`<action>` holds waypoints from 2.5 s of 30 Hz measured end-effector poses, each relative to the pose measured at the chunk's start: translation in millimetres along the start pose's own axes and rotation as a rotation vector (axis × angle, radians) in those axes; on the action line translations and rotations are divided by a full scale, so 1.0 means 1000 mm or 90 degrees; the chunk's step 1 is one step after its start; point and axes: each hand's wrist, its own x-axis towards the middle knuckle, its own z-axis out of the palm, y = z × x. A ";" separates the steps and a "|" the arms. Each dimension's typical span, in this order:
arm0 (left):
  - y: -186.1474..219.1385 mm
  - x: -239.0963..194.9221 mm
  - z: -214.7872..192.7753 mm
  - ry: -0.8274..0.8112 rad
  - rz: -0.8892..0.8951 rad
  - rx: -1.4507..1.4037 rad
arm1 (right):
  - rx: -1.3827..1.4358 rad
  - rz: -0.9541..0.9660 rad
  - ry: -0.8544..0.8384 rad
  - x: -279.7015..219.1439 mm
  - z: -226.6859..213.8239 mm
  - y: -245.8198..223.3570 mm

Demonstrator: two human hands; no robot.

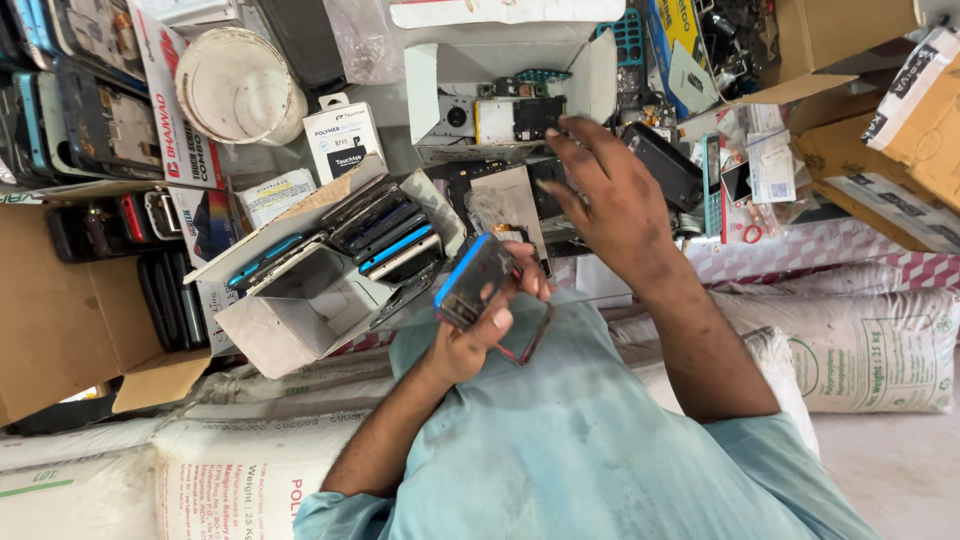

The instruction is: The person handles a disassembled smartphone frame and a new battery, peeling the protective film from the battery. They then search through boxes of electronic parts, picking up and inspecting various components before placing the battery into a cardboard box.

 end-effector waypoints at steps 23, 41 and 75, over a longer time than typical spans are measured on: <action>0.040 0.014 -0.017 -0.019 -0.194 0.650 | -0.235 -0.083 -0.388 0.121 0.050 0.024; 0.007 0.048 -0.047 0.062 -0.186 0.720 | 0.044 -0.043 -0.043 0.106 -0.015 0.035; -0.048 0.063 -0.005 0.320 -0.004 0.099 | 0.621 0.448 0.254 -0.105 -0.025 0.015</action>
